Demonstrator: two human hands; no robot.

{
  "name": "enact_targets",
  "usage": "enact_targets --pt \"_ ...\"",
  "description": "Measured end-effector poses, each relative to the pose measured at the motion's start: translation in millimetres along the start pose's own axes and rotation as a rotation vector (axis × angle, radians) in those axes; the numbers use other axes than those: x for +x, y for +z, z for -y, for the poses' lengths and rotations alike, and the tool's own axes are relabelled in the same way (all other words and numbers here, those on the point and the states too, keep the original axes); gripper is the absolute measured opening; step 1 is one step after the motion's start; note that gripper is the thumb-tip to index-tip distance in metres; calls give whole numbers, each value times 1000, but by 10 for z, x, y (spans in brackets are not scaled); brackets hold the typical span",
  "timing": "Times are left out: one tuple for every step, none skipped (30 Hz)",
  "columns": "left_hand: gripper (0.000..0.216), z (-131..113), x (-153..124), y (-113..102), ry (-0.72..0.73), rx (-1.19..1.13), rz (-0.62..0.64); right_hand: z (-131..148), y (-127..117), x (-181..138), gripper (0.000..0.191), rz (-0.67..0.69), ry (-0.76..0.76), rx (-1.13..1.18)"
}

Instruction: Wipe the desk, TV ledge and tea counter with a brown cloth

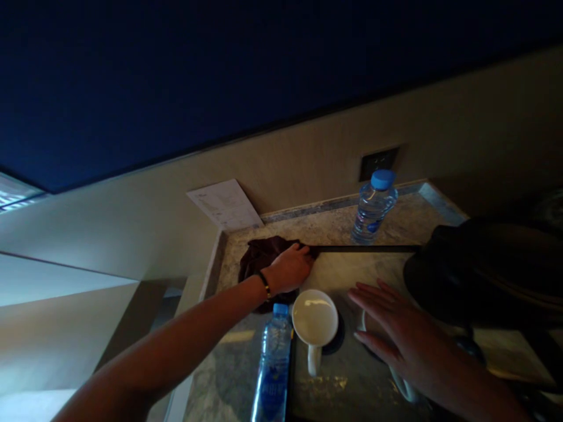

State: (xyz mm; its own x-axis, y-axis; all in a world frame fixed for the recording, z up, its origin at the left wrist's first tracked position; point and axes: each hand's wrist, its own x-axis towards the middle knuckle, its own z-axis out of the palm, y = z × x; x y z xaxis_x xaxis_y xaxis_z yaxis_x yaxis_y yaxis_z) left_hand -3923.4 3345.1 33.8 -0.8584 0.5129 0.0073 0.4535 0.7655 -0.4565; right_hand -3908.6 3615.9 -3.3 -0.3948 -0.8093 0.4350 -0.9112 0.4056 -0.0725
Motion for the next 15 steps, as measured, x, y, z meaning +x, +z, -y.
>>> enact_targets --pt "23 21 -65 -7 -33 11 17 1 -4 -1 48 -13 -11 2" --pt "23 22 -86 -18 -50 16 24 6 -11 3 48 -24 -18 7" --pt "24 5 -64 -29 -43 13 20 14 -22 10 49 -29 -23 17" --pt "26 -25 -6 -39 -17 4 6 23 -38 21 49 -20 -19 30" --pt "28 -63 73 -44 11 -9 -14 33 -57 36 49 -6 -8 47" --pt "30 -99 152 -45 41 -25 -35 40 -78 53 48 17 6 67" --pt "30 -125 216 -42 63 -42 -53 43 -100 71 47 46 24 89" --pt "31 -136 248 -37 77 -59 -64 38 -121 89 46 76 44 114" --pt "31 -130 243 -31 77 -68 -67 27 -139 107 45 101 65 140" --pt "31 -110 201 -24 60 -72 -57 7 -154 124 44 119 85 170" --pt "30 -82 130 -17 32 -73 -38 -19 -163 140 44 126 99 199" --pt "28 -53 45 -12 -9 -67 -16 -49 -169 155 45 123 113 226" --pt "25 -29 -39 -10 -53 -56 5 -79 -170 166 46 111 126 250" --pt "22 -14 -111 -10 -89 -42 24 -107 -170 172 46 98 138 272" --pt "20 -9 -163 -12 -114 -30 37 -129 -169 172 47 87 148 292"
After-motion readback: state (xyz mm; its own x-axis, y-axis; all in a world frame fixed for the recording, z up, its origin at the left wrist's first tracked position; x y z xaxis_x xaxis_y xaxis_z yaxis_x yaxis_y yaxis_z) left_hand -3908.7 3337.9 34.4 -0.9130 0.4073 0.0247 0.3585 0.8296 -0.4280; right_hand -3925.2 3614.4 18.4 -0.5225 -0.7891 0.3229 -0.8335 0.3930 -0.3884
